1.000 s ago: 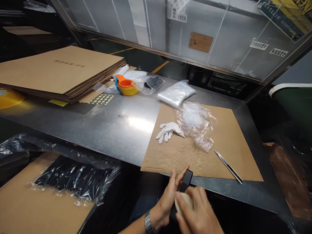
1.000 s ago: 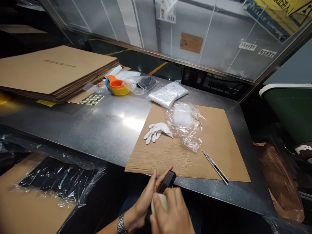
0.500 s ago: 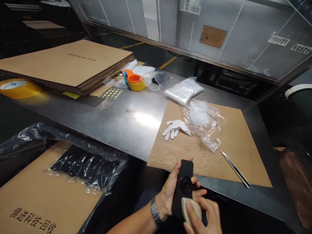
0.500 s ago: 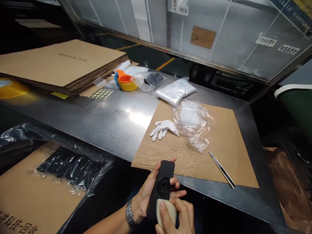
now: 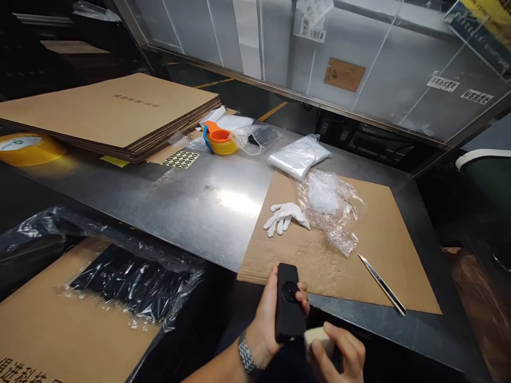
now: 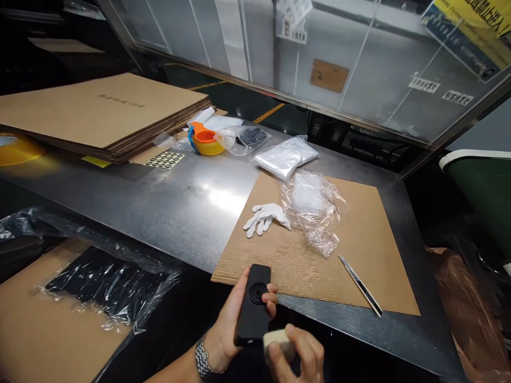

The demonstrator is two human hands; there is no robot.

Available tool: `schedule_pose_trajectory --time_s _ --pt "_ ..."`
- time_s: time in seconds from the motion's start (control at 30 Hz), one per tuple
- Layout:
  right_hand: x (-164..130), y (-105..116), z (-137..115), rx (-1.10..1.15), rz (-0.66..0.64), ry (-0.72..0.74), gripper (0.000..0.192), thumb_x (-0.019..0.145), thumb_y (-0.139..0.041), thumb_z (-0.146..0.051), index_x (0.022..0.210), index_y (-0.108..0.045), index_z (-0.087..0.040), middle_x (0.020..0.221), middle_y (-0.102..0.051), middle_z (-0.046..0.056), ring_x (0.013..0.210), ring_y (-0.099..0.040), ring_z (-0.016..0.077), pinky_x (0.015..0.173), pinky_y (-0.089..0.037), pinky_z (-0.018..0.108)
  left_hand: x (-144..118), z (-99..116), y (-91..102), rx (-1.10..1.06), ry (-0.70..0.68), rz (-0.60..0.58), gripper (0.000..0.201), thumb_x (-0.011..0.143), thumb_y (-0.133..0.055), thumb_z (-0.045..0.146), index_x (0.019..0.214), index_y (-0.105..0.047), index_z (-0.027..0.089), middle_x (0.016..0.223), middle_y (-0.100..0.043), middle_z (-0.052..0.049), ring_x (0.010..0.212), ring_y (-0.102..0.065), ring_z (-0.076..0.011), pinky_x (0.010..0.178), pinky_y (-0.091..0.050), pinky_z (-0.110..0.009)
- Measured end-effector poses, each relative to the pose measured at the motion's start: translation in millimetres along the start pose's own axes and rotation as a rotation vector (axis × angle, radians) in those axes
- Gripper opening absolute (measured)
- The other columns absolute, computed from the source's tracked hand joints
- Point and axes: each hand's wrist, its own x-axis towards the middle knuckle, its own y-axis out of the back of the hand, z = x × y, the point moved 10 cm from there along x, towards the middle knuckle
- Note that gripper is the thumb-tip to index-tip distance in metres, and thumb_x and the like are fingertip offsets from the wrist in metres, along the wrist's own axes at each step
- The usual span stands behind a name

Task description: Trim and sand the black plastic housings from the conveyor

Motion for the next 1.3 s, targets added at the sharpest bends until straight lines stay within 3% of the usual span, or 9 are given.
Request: schedule_pose_trajectory --time_s 0.1,0.2,0.33,0.47,0.53,0.63,0.7,1.0,1.3 --pt "17 0 45 -0.091 0.029 -0.096 0.046 0.080 -0.061 -0.018 0.124 -0.052 -0.027 0.107 -0.054 0.011 0.091 -0.055 0.0248 0.069 -0.050 0.038 -9 22 -3.6 0.210 -0.208 0.032 0.034 0.086 -0.040 0.048 0.086 -0.059 0.019 0.061 -0.054 0.000 0.048 -0.052 -0.0113 0.050 -0.047 -0.024" --pt "31 -18 96 -0.150 -0.054 -0.229 0.043 0.085 -0.056 -0.026 0.127 -0.049 -0.021 0.107 -0.053 0.013 0.096 -0.051 0.0266 0.079 -0.046 0.045 -15 23 -4.1 0.424 -0.297 0.061 0.018 0.079 -0.059 0.034 0.086 -0.059 0.017 0.061 -0.056 0.001 0.052 -0.055 -0.0120 0.053 -0.046 -0.024" --pt "43 -45 137 -0.202 -0.194 -0.322 0.036 0.087 -0.048 -0.037 0.115 -0.058 -0.015 0.098 -0.055 0.014 0.094 -0.047 0.0291 0.077 -0.045 0.050 -20 20 -10.5 0.684 -0.394 -0.033 0.028 0.073 -0.068 0.029 0.096 -0.060 0.016 0.068 -0.060 0.000 0.062 -0.057 -0.0133 0.064 -0.046 -0.026" --pt "59 -36 117 -0.126 -0.183 -0.325 0.033 0.089 -0.045 -0.030 0.119 -0.053 -0.018 0.110 -0.052 0.014 0.104 -0.045 0.0292 0.086 -0.041 0.051 -35 35 -20.0 0.945 -0.629 -0.050 0.027 0.074 -0.066 0.027 0.098 -0.061 0.015 0.093 -0.062 -0.006 0.090 -0.054 -0.0188 0.085 -0.040 -0.030" --pt "67 -30 90 0.126 -0.212 -0.320 0.029 0.090 -0.045 -0.024 0.119 -0.050 -0.021 0.112 -0.051 0.011 0.104 -0.048 0.0240 0.086 -0.043 0.042 -37 30 -25.7 1.052 -0.607 -0.093 0.023 0.077 -0.063 0.024 0.098 -0.061 0.016 0.091 -0.062 -0.005 0.087 -0.053 -0.0177 0.084 -0.040 -0.030" --pt "76 -30 49 0.583 -0.359 -0.329 0.022 0.088 -0.048 -0.018 0.110 -0.051 -0.024 0.103 -0.052 0.007 0.092 -0.054 0.0175 0.076 -0.047 0.030 -39 13 -35.1 1.133 -0.494 -0.213 0.017 0.078 -0.059 0.021 0.095 -0.061 0.016 0.079 -0.059 -0.002 0.076 -0.053 -0.0153 0.077 -0.043 -0.029" --pt "78 -31 36 0.735 -0.440 -0.365 0.018 0.088 -0.049 -0.018 0.104 -0.052 -0.025 0.096 -0.053 0.005 0.085 -0.054 0.0156 0.071 -0.046 0.027 -43 4 -40.7 1.147 -0.454 -0.277 0.018 0.077 -0.060 0.020 0.095 -0.061 0.017 0.079 -0.058 -0.002 0.078 -0.052 -0.0155 0.075 -0.043 -0.029" --pt "71 -29 40 0.917 -0.477 -0.442 0.014 0.084 -0.056 -0.022 0.097 -0.058 -0.026 0.090 -0.054 0.002 0.074 -0.053 0.0124 0.060 -0.042 0.023 -47 -12 -41.0 1.126 -0.270 -0.300 0.020 0.075 -0.061 0.025 0.092 -0.059 0.015 0.078 -0.054 -0.001 0.063 -0.050 -0.0113 0.061 -0.042 -0.026" --pt "62 -31 48 0.938 -0.409 -0.518 0.005 0.081 -0.059 -0.019 0.078 -0.056 -0.021 0.083 -0.055 0.002 0.070 -0.053 0.0115 0.056 -0.041 0.020 -39 -17 -25.1 1.136 -0.178 -0.247 0.023 0.074 -0.063 0.029 0.088 -0.053 0.014 0.070 -0.054 0.001 0.057 -0.051 -0.0103 0.055 -0.039 -0.024"
